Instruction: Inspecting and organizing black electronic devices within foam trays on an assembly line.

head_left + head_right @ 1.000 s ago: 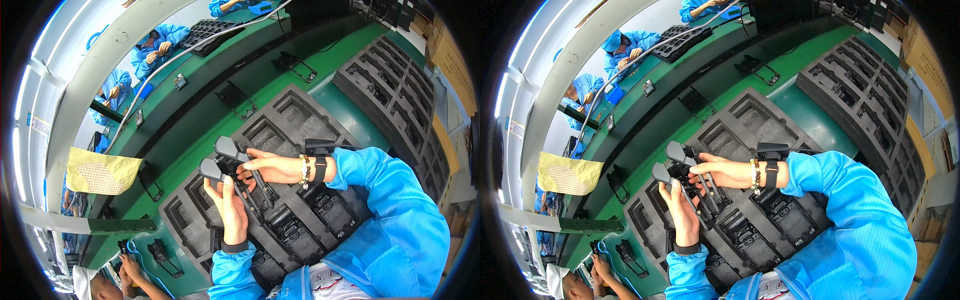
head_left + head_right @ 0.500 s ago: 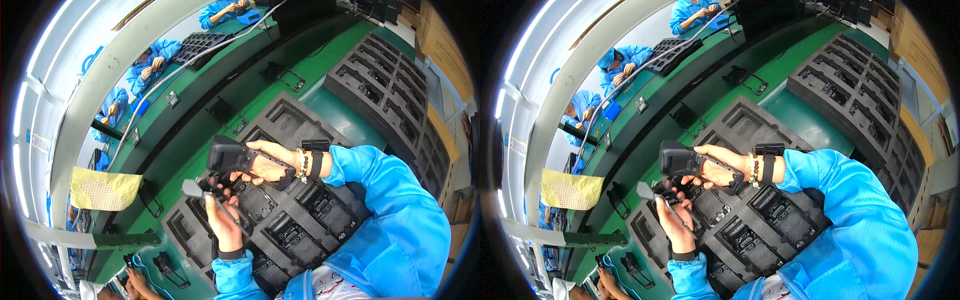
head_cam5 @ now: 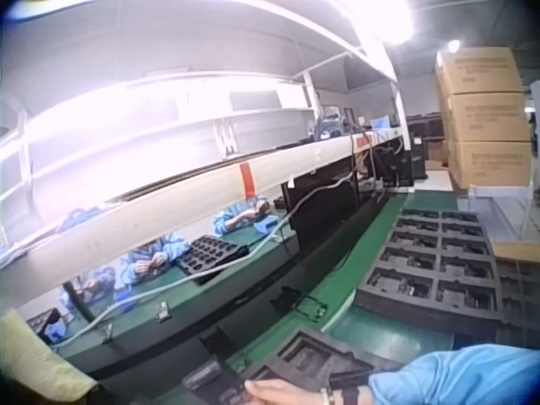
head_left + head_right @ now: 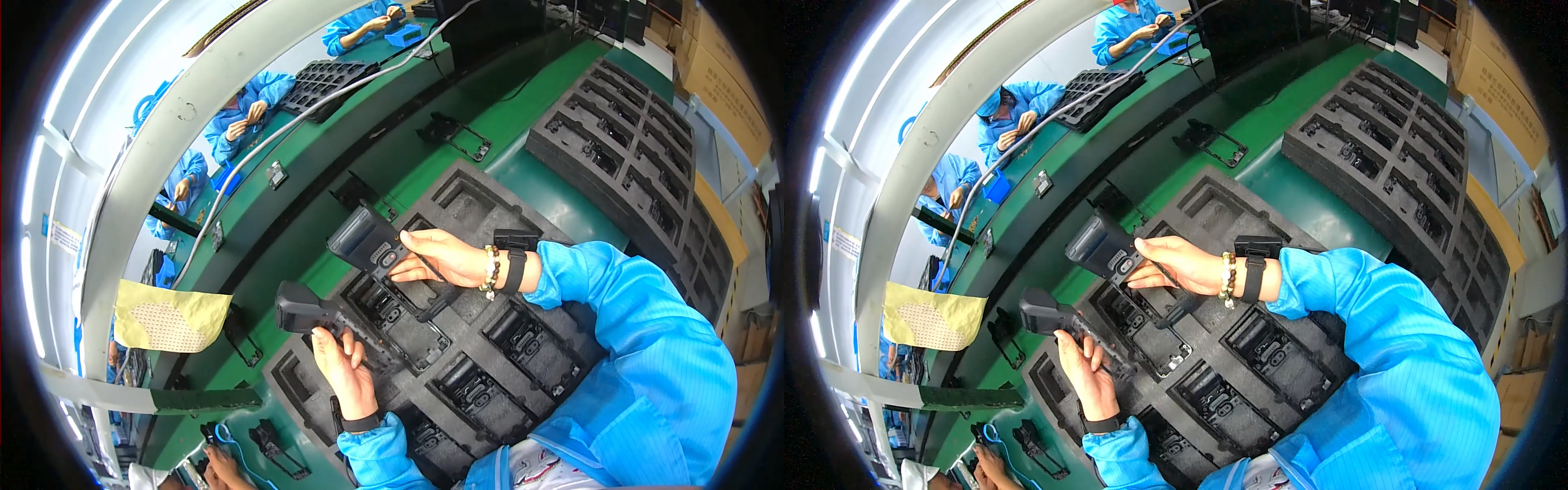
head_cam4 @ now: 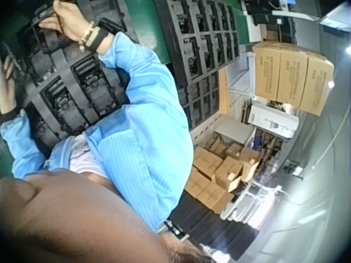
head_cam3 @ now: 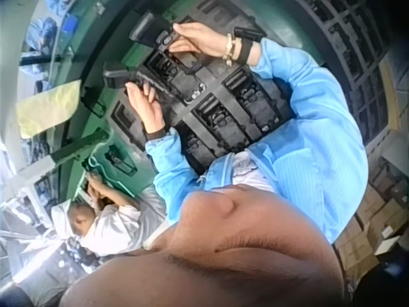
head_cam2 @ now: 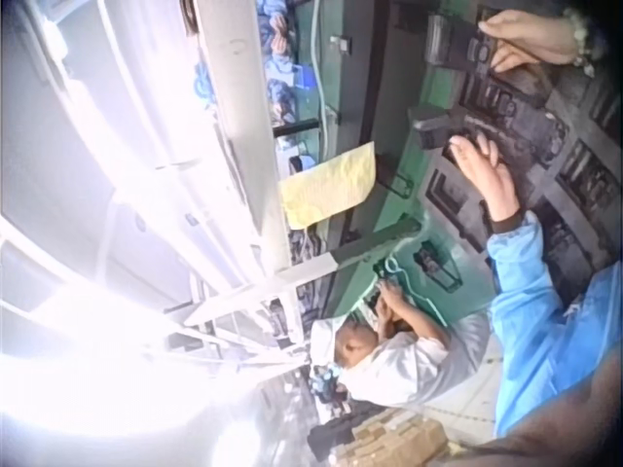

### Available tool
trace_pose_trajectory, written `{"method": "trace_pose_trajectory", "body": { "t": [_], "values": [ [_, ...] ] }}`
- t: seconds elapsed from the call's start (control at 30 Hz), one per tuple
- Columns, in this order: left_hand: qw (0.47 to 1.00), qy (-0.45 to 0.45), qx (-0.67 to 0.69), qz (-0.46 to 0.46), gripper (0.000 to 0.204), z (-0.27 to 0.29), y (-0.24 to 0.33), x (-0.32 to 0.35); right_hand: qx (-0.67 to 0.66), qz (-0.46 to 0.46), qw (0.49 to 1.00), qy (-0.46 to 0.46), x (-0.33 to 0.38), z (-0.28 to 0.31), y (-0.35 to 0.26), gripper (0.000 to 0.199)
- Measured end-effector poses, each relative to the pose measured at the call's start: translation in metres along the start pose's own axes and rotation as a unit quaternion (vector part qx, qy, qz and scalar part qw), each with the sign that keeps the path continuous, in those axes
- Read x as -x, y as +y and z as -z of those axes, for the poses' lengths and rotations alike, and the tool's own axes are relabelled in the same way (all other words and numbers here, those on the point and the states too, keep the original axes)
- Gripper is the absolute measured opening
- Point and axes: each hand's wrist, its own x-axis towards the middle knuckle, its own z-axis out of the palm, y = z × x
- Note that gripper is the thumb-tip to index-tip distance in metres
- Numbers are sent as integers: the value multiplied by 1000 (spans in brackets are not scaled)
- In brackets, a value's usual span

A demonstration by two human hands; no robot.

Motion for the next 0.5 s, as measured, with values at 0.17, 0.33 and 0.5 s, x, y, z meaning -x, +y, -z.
{"method": "trace_pose_trajectory", "body": {
  "t": [0.17,0.33,0.5],
  "values": [
    [997,13,-29,-77,24,-21,-1,1,-6,-2,1000,16,1,0,1,40],
    [995,-6,-46,-86,19,-27,0,5,0,-18,1000,9,0,6,6,43],
    [993,-18,-67,-94,20,-25,-4,4,5,-19,1000,18,1,4,6,44]
  ]
}}
